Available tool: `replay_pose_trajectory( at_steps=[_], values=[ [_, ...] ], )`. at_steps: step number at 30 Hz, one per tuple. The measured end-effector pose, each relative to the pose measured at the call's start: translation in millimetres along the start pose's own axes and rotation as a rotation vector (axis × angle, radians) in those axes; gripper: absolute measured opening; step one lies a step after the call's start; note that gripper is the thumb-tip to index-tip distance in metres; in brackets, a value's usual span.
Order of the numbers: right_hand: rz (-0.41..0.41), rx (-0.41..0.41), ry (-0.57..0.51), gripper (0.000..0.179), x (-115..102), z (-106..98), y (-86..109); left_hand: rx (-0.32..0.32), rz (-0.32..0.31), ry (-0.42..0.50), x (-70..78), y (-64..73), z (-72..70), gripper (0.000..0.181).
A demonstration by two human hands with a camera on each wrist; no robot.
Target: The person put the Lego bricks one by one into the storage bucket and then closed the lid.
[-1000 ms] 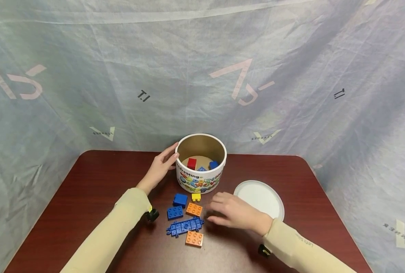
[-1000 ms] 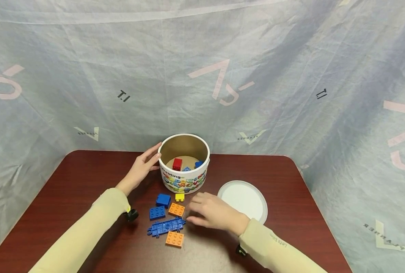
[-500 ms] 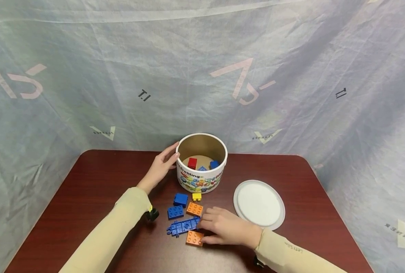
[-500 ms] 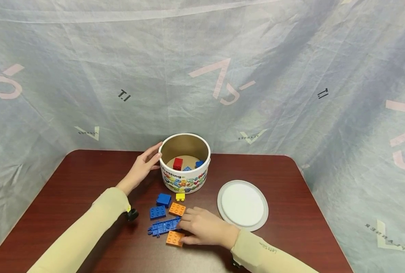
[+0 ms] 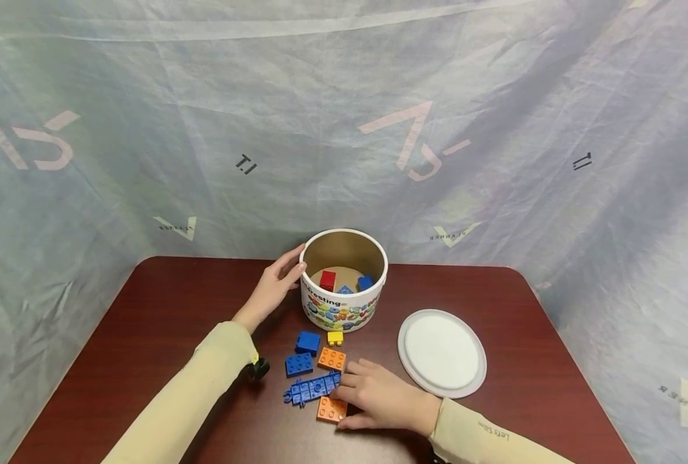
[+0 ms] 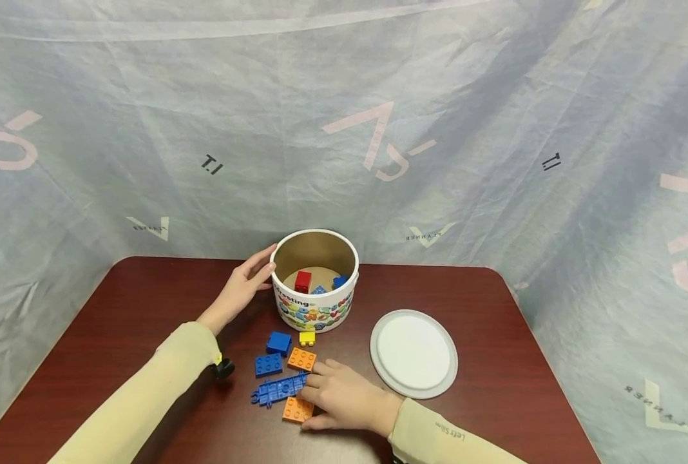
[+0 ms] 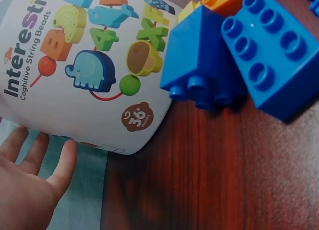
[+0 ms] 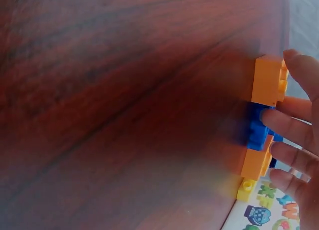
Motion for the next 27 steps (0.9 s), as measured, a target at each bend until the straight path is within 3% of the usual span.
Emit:
replay_pose_trajectory(
  at_steps=[12,27],
  values=[
    [0.006,-0.017,-0.015,0.037,1,-2,3.2,0.006,-0.01,0.008,8.7,1.3,4.0,0.055],
    [-0.011,-0.026,-0.007,0.035,7,-4,12.3,0.017,-0.016,0.006,2.9,1.0,0.9,0.056]
  ],
)
Point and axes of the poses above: each hand's wrist, its own y-axis away from the middle knuckle, its own z-axis out of the palm, x = y × z, the point moved 6 cm from there along -y, towards the middle knuckle, and after that the axes turned 3 degrees about -y, right-handed, at the moved point
